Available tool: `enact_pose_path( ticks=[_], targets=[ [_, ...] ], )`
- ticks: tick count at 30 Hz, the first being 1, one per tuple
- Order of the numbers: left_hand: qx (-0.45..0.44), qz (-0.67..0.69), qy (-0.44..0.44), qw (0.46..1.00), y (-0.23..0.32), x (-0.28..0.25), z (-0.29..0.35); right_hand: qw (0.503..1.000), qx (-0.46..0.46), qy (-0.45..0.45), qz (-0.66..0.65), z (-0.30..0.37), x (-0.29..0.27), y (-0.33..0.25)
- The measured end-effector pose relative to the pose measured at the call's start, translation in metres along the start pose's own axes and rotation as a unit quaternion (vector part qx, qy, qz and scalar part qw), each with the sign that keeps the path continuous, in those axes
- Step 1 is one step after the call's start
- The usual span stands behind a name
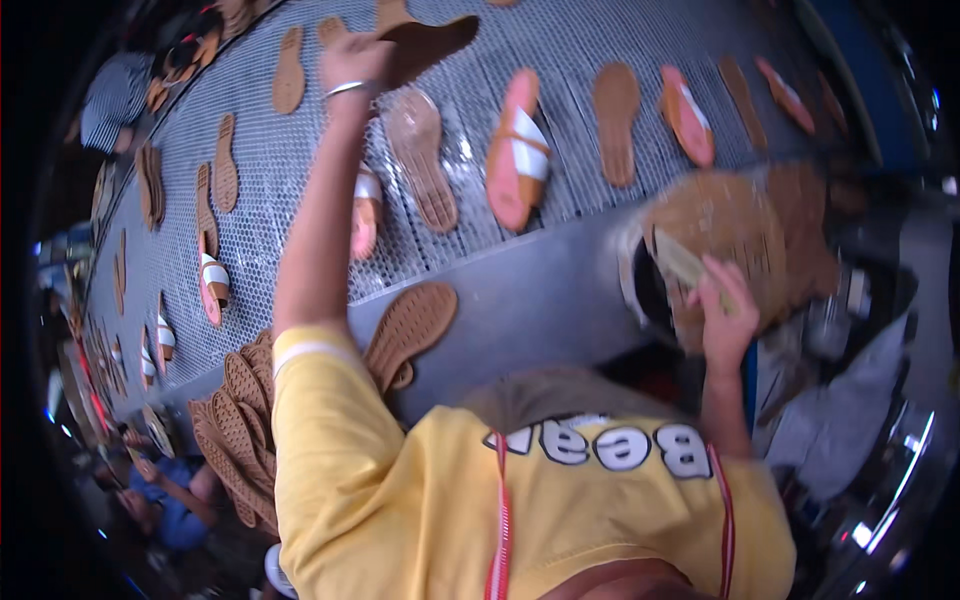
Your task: Applying glue to the bottom of shoe soles using a brush and placing them on a conveyor belt.
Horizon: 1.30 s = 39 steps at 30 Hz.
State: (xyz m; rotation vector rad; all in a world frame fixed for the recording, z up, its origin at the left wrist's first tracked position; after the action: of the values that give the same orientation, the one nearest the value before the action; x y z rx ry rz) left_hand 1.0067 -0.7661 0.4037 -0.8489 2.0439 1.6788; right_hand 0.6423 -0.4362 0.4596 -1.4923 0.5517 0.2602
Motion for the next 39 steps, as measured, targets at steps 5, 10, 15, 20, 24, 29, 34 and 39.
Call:
enact_pose_path(
  ticks=[5,10,15,20,24,29,34,39],
  targets=[
    [0.055,0.054,0.034,0.996,0.072,-0.099,0.137,0.995,0.018,-0.026,-0.089,0.023,-0.005,0.044],
    [0.031,0.179,-0.095,0.979,0.092,-0.09,0.262,0.975,-0.171,-0.023,0.14,0.027,0.013,0.065],
    [-0.069,0.243,-0.098,0.963,0.071,-0.049,0.327,0.969,-0.164,-0.001,0.183,0.026,0.029,0.075],
    [-0.086,0.293,-0.108,0.946,0.052,-0.016,0.36,0.987,-0.145,-0.024,0.067,0.033,0.027,0.086],
    [-0.167,0.293,-0.153,0.929,0.008,0.01,0.379,0.985,-0.138,-0.103,-0.027,0.038,0.014,0.083],
    [-0.215,0.451,-0.139,0.855,0.03,0.006,0.372,0.987,-0.135,-0.081,0.043,0.038,0.01,0.084],
    [-0.246,0.583,-0.202,0.747,0.049,0.0,0.378,0.98,-0.153,-0.043,0.117,0.036,0.02,0.081],
    [-0.234,0.636,-0.225,0.7,0.056,-0.005,0.385,0.993,-0.074,-0.088,-0.029,0.039,0.01,0.084]
  ],
)
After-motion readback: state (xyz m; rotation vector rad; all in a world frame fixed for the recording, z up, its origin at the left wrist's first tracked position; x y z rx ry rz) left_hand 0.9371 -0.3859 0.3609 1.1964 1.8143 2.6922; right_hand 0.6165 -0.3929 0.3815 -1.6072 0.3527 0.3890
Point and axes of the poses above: each hand's wrist, its own z-axis away from the middle knuckle, its own x-axis out of the palm, y = z × x, the point moved 2 cm from there along -z, towards the middle knuckle, and after that the axes turned 10 degrees about -y, right-handed, at the moved point
